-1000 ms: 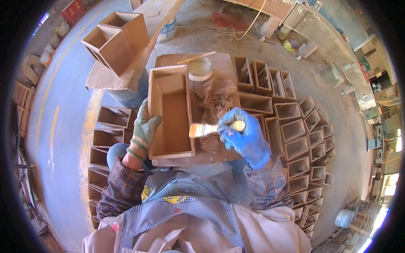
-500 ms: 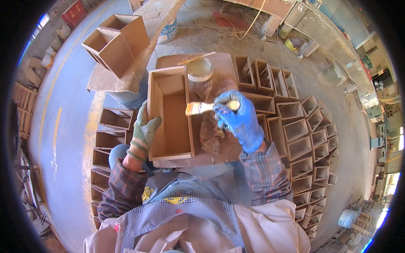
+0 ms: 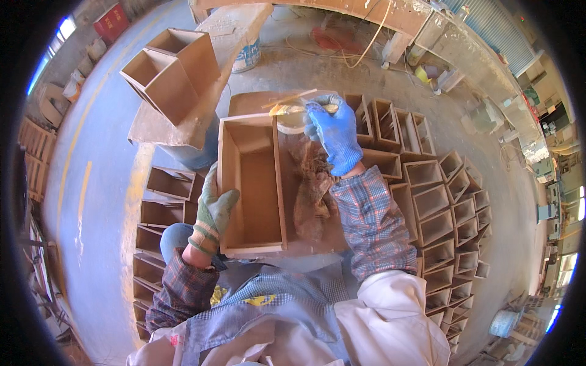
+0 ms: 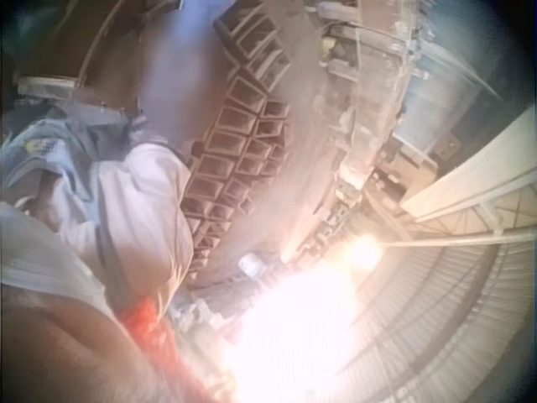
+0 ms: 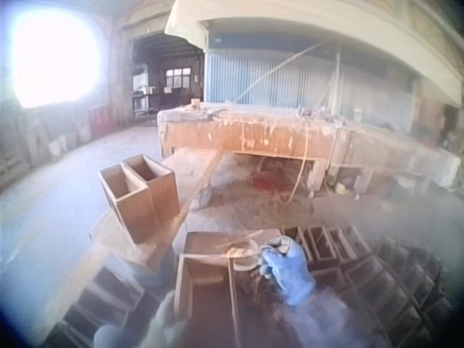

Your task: The person sits on the floor and repeatedly applies a finish to small wooden boxes using a brush, then wipes them with a cloth. The person handles each box one at a time, rotating it to cover all sides before placing it aside.

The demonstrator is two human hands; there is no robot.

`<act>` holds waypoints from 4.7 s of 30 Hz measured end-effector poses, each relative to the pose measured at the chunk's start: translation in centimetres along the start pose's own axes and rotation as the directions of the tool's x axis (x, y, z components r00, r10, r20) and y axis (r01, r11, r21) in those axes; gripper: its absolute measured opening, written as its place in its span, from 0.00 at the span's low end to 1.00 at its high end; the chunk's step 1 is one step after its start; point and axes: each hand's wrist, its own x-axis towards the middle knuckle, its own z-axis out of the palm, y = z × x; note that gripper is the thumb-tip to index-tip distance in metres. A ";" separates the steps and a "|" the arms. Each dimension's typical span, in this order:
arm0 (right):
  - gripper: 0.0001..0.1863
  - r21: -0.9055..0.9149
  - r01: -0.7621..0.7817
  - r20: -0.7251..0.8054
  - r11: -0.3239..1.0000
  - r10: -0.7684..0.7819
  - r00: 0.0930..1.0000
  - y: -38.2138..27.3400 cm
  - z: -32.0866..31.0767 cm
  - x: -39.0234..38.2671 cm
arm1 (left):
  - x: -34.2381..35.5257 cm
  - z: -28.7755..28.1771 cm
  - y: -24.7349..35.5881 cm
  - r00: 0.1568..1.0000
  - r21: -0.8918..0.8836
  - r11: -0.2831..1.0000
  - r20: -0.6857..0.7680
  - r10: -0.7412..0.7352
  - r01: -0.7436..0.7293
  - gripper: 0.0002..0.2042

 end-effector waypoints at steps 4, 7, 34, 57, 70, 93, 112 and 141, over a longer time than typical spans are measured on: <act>0.08 -0.040 -0.121 0.079 0.992 0.124 0.989 -1.6 -2.0 -5.5 | 0.0 0.1 0.1 1.000 -0.030 1.000 0.003 -0.002 0.002 0.35; 0.08 -0.032 -0.199 0.125 0.979 0.202 0.971 -2.9 -3.5 -12.2 | -0.1 0.1 0.3 0.997 -0.106 0.991 0.033 -0.073 0.076 0.32; 0.08 0.113 -0.217 0.074 0.970 0.209 0.975 -4.2 -6.3 -27.5 | 0.8 -0.2 1.8 0.998 0.264 0.963 0.011 0.054 -0.055 0.34; 0.24 0.147 0.178 -0.192 0.973 -0.148 0.970 -6.9 -5.1 -25.4 | -9.1 -3.8 7.4 0.920 0.023 0.991 0.375 0.115 -0.133 0.12; 0.13 0.128 0.171 0.169 0.977 -0.192 0.967 -5.7 3.2 -27.9 | -10.4 -1.5 7.2 0.867 0.246 0.851 0.320 0.381 -0.465 0.07; 0.12 0.122 0.334 -0.359 0.935 -0.272 0.893 -5.2 -3.8 -25.1 | -10.1 -3.2 12.7 0.986 -0.459 0.879 0.032 0.162 -0.129 0.16; 0.10 0.195 0.292 -0.063 0.936 -0.285 0.956 -4.5 -0.2 -23.1 | -7.9 -4.3 14.9 0.997 -0.754 0.656 0.073 0.024 0.039 0.18; 0.08 0.236 0.355 -0.414 0.905 -0.237 0.879 -1.9 -6.9 -20.6 | -3.5 -3.3 15.9 0.966 -0.307 0.952 0.248 0.073 0.007 0.14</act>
